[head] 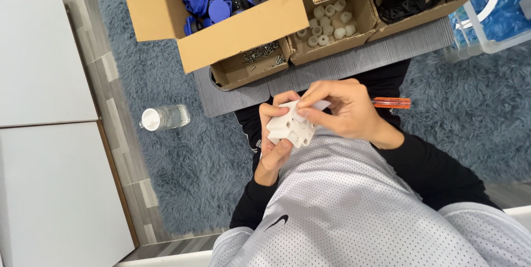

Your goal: Assembling electrical wall outlets by fitting components into housings and using a screwdriver

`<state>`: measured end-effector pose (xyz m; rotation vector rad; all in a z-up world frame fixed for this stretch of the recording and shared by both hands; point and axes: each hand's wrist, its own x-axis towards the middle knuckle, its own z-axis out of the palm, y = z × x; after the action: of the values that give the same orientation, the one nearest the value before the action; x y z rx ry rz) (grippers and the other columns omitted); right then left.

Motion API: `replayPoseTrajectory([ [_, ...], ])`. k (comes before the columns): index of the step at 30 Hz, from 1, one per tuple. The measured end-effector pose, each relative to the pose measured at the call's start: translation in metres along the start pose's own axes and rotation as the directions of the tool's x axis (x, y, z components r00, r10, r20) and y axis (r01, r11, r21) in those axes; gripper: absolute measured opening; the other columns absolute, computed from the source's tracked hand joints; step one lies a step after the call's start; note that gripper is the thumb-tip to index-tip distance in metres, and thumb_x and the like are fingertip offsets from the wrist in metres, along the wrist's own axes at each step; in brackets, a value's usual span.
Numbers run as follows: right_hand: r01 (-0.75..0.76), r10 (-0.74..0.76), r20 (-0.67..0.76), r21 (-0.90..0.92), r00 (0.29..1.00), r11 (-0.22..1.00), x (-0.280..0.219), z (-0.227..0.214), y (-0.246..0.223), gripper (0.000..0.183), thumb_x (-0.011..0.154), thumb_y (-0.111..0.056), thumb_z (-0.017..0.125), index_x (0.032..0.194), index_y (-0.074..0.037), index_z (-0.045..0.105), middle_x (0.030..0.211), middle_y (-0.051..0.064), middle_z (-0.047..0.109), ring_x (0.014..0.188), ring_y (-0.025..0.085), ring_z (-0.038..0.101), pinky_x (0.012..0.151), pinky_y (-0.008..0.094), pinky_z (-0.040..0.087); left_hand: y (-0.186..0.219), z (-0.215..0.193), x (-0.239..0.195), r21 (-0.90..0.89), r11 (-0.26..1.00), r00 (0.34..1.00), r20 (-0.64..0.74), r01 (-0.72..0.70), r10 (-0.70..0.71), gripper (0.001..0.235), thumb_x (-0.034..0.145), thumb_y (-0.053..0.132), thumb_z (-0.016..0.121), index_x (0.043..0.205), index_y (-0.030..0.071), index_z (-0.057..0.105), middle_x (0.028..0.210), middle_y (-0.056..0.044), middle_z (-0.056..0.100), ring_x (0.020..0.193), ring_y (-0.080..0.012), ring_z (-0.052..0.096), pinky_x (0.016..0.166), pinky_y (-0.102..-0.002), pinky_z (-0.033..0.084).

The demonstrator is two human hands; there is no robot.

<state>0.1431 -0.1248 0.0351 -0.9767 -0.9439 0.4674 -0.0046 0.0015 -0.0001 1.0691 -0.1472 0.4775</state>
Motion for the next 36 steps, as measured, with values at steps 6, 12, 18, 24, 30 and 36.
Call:
replayPoseTrajectory([
  [6,0.010,-0.010,0.009,0.032,1.000,0.999,0.001,0.002,-0.005,0.011,0.094,0.002,0.079,0.104,-0.002,0.081,0.092,0.014,0.083,0.079,0.020,0.078,0.070,0.029,0.065,0.001,0.002,-0.002,0.011,1.000,1.000,-0.009,0.015,-0.015,0.052,0.097,0.039,0.074,0.129,0.017,0.040,0.149,-0.028,0.042,0.135,-0.0357,0.053,0.116,-0.061,0.047],
  [12,0.027,-0.028,0.014,0.019,1.000,0.999,0.001,0.001,-0.006,0.010,0.092,0.003,0.080,0.102,0.000,0.081,0.091,0.015,0.083,0.078,0.019,0.078,0.070,0.029,0.065,0.004,0.002,-0.002,0.000,1.000,1.000,0.007,0.007,-0.007,0.052,0.098,0.037,0.073,0.128,0.014,0.038,0.149,-0.030,0.042,0.135,-0.0362,0.053,0.116,-0.059,0.047],
  [18,0.018,-0.019,0.045,0.023,0.999,1.000,0.003,-0.001,-0.009,0.012,0.092,0.003,0.080,0.102,-0.002,0.082,0.091,0.015,0.083,0.077,0.020,0.078,0.069,0.030,0.067,0.004,0.000,-0.002,0.001,1.000,1.000,0.006,0.008,-0.008,0.053,0.098,0.038,0.073,0.129,0.013,0.039,0.149,-0.030,0.042,0.135,-0.0367,0.054,0.116,-0.060,0.048],
  [24,0.053,-0.053,0.007,0.002,0.999,0.999,0.000,0.003,-0.005,0.007,0.094,0.004,0.081,0.101,0.004,0.081,0.089,0.016,0.080,0.072,0.017,0.073,0.062,0.027,0.062,0.005,0.003,0.001,-0.028,0.999,1.000,0.002,-0.031,0.031,0.055,0.099,0.039,0.075,0.127,0.010,0.039,0.148,-0.031,0.042,0.134,-0.0352,0.053,0.115,-0.054,0.048],
  [30,0.021,-0.019,-0.154,0.012,0.988,1.000,-0.010,-0.020,0.009,0.011,0.094,0.006,0.083,0.103,0.009,0.077,0.092,0.022,0.076,0.074,0.022,0.073,0.061,0.027,0.064,-0.017,-0.018,-0.004,-0.096,0.995,0.999,-0.015,-0.042,0.041,0.077,0.092,0.061,0.079,0.128,0.006,0.039,0.134,-0.034,0.052,0.116,-0.0331,0.057,0.100,-0.046,0.048],
  [36,0.128,-0.231,-0.038,-0.741,0.972,0.659,-0.021,-0.059,0.031,0.014,0.096,0.006,0.083,0.105,-0.005,0.084,0.109,0.013,0.081,0.097,0.029,0.080,0.085,0.037,0.065,-0.005,-0.016,0.005,-0.023,0.999,0.985,-0.169,0.025,-0.029,0.089,0.093,0.090,0.052,0.119,0.005,0.049,0.104,-0.030,0.070,0.079,-0.0247,0.068,0.067,-0.031,0.051],
])
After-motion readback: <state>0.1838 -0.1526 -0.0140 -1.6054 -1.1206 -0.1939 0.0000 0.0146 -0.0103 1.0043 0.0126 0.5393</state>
